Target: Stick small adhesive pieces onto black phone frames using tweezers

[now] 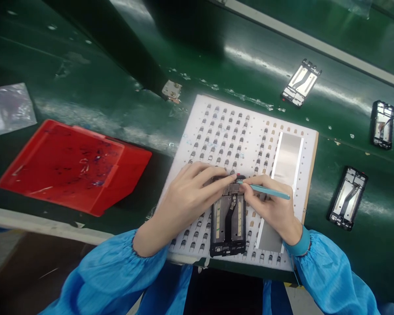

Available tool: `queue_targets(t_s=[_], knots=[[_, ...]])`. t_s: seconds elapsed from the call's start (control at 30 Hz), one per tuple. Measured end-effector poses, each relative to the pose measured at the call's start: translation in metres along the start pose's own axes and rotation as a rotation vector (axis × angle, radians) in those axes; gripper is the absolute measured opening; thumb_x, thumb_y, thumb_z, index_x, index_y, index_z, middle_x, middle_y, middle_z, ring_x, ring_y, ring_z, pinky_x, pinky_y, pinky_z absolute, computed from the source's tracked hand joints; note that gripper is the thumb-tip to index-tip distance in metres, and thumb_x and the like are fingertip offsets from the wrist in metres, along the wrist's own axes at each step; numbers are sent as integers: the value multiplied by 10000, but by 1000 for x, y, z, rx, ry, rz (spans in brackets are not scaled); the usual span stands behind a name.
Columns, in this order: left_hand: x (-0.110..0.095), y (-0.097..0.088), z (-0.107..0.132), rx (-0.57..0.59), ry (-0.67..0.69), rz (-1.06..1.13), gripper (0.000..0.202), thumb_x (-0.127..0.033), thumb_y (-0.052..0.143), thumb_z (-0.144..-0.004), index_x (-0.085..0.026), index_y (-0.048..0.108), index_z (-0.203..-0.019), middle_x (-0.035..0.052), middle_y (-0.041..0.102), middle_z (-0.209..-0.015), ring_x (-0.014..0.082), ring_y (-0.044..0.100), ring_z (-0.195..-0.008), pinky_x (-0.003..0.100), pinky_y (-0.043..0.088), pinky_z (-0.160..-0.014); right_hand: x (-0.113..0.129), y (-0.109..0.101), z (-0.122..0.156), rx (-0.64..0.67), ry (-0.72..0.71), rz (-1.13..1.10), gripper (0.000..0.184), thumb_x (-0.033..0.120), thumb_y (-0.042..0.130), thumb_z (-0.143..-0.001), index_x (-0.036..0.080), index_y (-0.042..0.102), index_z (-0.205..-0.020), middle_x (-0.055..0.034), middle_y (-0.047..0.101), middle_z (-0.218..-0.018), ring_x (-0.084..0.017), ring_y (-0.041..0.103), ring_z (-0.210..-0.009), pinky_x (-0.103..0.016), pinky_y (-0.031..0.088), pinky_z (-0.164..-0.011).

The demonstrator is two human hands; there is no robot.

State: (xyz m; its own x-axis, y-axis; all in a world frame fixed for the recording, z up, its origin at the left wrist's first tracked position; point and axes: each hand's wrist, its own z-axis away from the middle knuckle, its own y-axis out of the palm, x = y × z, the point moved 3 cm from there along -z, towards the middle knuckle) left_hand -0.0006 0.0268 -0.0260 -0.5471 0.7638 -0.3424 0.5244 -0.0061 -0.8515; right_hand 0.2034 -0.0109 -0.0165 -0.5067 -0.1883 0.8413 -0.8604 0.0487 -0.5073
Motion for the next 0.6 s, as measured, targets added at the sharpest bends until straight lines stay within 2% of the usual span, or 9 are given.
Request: queue_targets(t_s=[0.13, 0.47, 0.6], knots=[[1, 0, 0, -1, -9, 27, 233, -131, 641, -1056, -127, 734, -1270, 92, 760, -1156, 256, 603, -1007, 395, 533, -818, 2, 1, 1, 11, -59, 65, 85, 152, 725, -1007, 221, 768, -1031, -36, 850, -881, -193, 818, -708, -273, 651, -550], [7, 5, 1, 9, -90, 158, 205, -173, 616, -1084, -179, 736, -1250, 69, 743, -1152, 245, 600, -1026, 388, 521, -847, 6, 2, 0, 7, -114, 144, 115, 185, 695, -1018, 257, 784, -1020, -11, 849, -843, -159, 745, -579, -280, 631, -520], [7, 6, 1, 11, -101, 164, 199, -187, 602, -1094, -191, 720, -1255, 67, 736, -1158, 244, 600, -1041, 387, 520, -856, 7, 2, 0, 3, -131, 158, 108, 184, 694, -1021, 253, 777, -1017, -13, 845, -844, -166, 766, -618, -279, 642, -547]])
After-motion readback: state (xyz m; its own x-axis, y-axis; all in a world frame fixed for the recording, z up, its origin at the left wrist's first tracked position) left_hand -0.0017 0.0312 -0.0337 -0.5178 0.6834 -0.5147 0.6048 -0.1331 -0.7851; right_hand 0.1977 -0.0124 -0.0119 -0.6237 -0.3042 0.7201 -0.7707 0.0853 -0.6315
